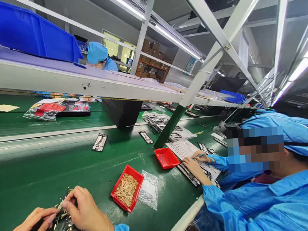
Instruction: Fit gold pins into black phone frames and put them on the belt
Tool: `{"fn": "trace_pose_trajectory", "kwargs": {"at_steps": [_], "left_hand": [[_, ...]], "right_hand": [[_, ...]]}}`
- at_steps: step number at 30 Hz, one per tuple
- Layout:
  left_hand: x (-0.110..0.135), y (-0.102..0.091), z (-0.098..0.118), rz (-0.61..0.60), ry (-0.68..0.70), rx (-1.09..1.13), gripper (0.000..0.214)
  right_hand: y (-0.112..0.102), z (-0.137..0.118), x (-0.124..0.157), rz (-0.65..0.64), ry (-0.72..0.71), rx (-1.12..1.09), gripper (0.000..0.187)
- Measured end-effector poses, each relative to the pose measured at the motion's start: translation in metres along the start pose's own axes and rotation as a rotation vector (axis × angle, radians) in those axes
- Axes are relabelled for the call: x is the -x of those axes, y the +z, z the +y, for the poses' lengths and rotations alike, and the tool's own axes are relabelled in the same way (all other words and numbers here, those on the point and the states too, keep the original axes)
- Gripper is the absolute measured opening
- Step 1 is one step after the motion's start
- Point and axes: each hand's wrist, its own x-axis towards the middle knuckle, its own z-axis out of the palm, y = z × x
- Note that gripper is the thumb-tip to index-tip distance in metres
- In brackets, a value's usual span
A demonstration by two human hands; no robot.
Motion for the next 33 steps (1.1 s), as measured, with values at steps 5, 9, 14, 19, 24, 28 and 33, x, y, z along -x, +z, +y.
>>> {"fn": "trace_pose_trajectory", "kwargs": {"at_steps": [5,9,14,19,24,28,33], "left_hand": [[-0.011,-0.004,0.02,0.07,-0.101,0.087,0.044],[-0.016,-0.009,0.039,0.119,-0.159,0.107,0.035],[-0.019,-0.018,0.045,0.176,-0.187,0.144,0.028],[-0.019,-0.019,0.052,0.1,-0.175,0.147,0.029],[-0.016,-0.013,0.057,0.021,-0.171,0.16,0.031],[-0.015,-0.014,0.058,-0.031,-0.177,0.155,0.034],[-0.016,-0.017,0.059,-0.078,-0.174,0.105,0.048]], "right_hand": [[-0.004,-0.003,-0.002,-0.074,-0.03,-0.048,0.01],[-0.005,0.004,-0.007,-0.05,0.003,-0.125,0.01],[-0.015,0.012,-0.011,-0.08,-0.02,-0.133,0.014],[-0.016,0.001,-0.008,-0.12,-0.092,-0.125,0.017],[0.002,-0.006,-0.005,-0.094,-0.101,-0.145,0.026],[0.003,0.0,-0.007,-0.013,-0.052,-0.155,0.03],[-0.004,0.006,-0.011,0.042,0.013,-0.207,0.034]]}}
